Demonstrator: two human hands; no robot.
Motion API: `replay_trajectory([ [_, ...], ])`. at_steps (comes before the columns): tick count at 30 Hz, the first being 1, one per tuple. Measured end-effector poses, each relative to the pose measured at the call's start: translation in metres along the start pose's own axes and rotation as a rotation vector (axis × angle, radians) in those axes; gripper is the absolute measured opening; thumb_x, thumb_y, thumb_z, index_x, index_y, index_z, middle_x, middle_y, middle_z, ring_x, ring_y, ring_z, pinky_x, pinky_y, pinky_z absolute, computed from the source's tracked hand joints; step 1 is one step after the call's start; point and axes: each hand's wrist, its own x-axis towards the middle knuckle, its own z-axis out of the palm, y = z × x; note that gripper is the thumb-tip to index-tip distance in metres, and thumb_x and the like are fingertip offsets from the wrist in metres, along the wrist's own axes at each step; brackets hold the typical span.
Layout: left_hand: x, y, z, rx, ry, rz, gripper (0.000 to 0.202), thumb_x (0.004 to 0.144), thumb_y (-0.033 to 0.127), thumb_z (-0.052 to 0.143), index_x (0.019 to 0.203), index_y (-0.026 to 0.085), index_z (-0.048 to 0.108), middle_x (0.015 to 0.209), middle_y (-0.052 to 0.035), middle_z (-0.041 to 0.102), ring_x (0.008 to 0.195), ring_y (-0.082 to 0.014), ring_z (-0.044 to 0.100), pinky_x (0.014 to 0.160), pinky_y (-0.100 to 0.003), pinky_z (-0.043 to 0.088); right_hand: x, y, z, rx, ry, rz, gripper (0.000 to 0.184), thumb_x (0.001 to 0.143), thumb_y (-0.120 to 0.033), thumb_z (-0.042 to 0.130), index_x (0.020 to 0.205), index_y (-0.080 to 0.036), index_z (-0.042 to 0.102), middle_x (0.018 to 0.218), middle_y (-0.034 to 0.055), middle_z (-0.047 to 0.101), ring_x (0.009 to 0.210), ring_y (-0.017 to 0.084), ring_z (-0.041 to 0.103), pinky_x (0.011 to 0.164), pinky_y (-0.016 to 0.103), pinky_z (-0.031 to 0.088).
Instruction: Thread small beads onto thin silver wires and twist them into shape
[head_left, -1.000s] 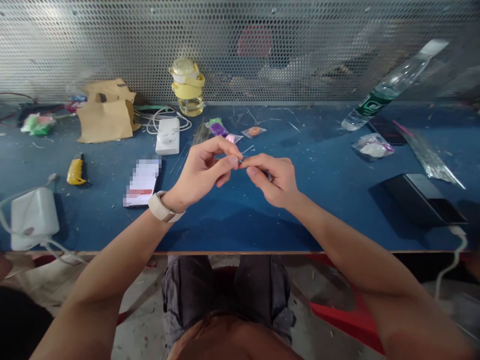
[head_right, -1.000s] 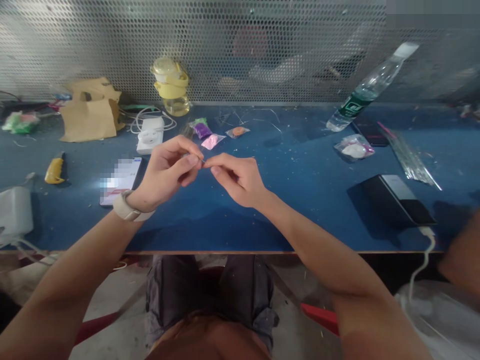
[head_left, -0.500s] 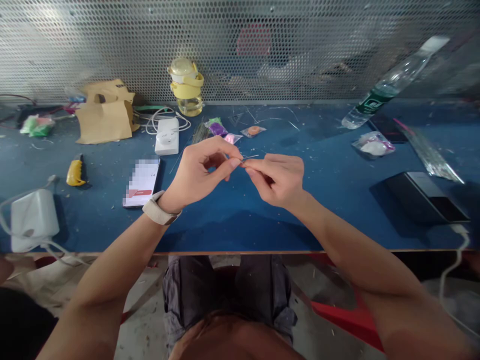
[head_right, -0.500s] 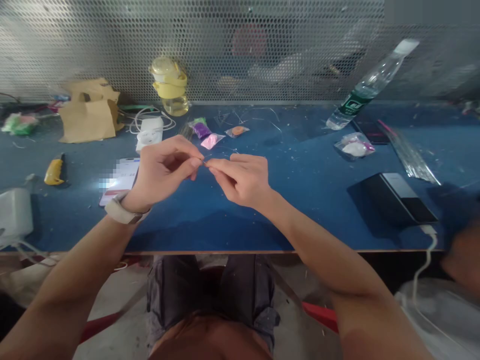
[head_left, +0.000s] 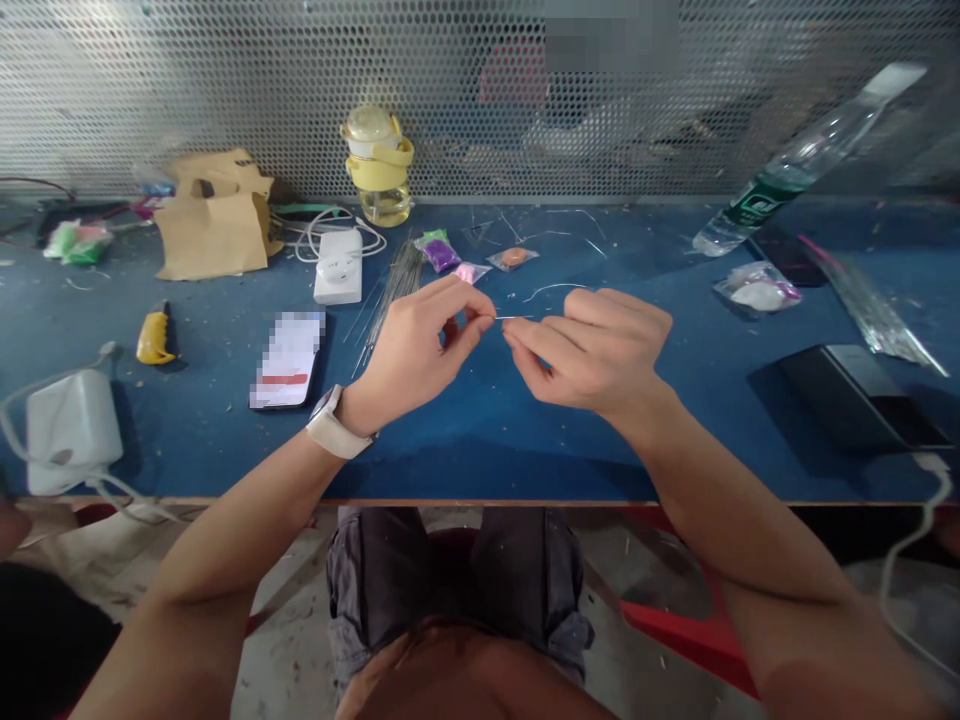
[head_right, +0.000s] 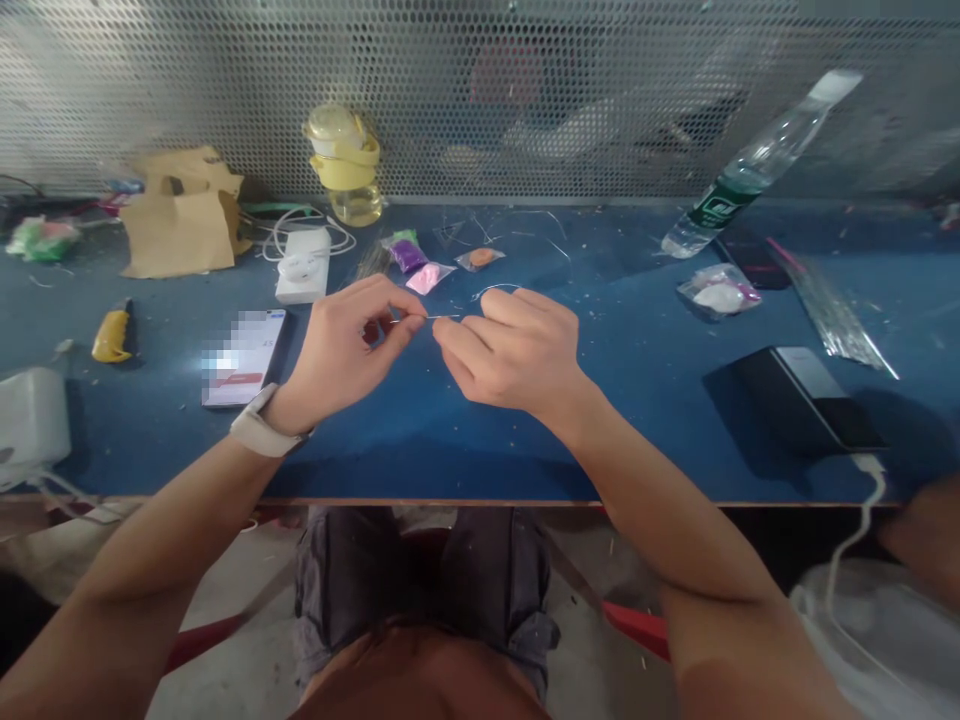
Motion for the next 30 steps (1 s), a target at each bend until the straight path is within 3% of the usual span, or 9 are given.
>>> replay_trajectory([
  [8,-0.007,-0.003,0.01,0.109,-0.045,0.075,0.014,0.112,0.017,0.06,0.107,0.021,0.072,0.099,-0.0034,0.076,0.077,-0.0141,0.065,0.064,-0.029,0.042,0.004,0.011,-0.013,0.065,0.074,-0.059,0.023,0.102,-0.027,0.068,0.082,-0.03,0.078,0.057,-0.0005,0.059,0.06,0.018,0.045,0.055,0.04,0.031],
  [12,-0.009,-0.002,0.01,0.112,-0.096,0.097,0.015,0.114,0.02,0.058,0.109,0.021,0.073,0.099,-0.0031,0.076,0.075,-0.0131,0.064,0.062,-0.028,0.041,0.008,0.022,-0.016,0.351,0.002,0.03,0.026,0.109,-0.035,0.063,0.092,-0.03,0.081,0.073,0.0029,0.063,0.075,0.023,0.06,0.071,0.046,0.052],
  [14,-0.008,-0.002,0.008,0.056,-0.125,0.108,0.015,0.113,0.018,0.059,0.109,0.021,0.073,0.1,-0.0032,0.077,0.074,-0.0126,0.064,0.063,-0.028,0.043,0.009,0.027,-0.016,0.473,0.013,0.02,0.025,0.109,-0.033,0.063,0.095,-0.031,0.083,0.079,0.0031,0.064,0.079,0.023,0.061,0.08,0.049,0.057],
  [19,-0.002,0.001,0.001,-0.175,-0.183,0.114,0.01,0.111,0.018,0.067,0.106,0.021,0.075,0.096,-0.0041,0.078,0.073,-0.0112,0.064,0.063,-0.026,0.048,0.011,0.039,-0.013,0.821,0.02,0.105,0.016,0.108,-0.033,0.073,0.098,-0.028,0.085,0.081,0.001,0.064,0.076,0.017,0.06,0.073,0.04,0.054],
  [23,0.0,0.005,0.001,-0.357,-0.205,0.084,0.007,0.11,0.021,0.071,0.105,0.021,0.076,0.098,-0.0056,0.08,0.072,-0.0103,0.063,0.06,-0.024,0.048,0.011,0.042,0.0,1.027,-0.043,0.235,0.03,0.103,-0.054,0.081,0.094,-0.026,0.085,0.079,0.0019,0.069,0.071,0.016,0.058,0.064,0.035,0.048],
  [26,-0.002,0.006,0.003,-0.466,-0.153,0.06,0.01,0.111,0.026,0.072,0.103,0.021,0.075,0.093,-0.0044,0.076,0.066,-0.0088,0.058,0.056,-0.024,0.046,0.008,0.037,0.016,1.112,-0.04,0.281,0.041,0.101,-0.066,0.08,0.091,-0.026,0.082,0.075,0.0006,0.068,0.07,0.016,0.058,0.068,0.034,0.052],
  [30,-0.004,0.004,0.008,-0.603,-0.039,-0.029,0.021,0.111,0.041,0.073,0.102,0.022,0.075,0.089,-0.0025,0.071,0.058,-0.0063,0.05,0.049,-0.023,0.041,0.003,0.024,0.033,1.201,-0.024,0.347,0.042,0.105,-0.064,0.076,0.093,-0.024,0.079,0.075,-0.002,0.067,0.065,0.012,0.055,0.064,0.03,0.047],
])
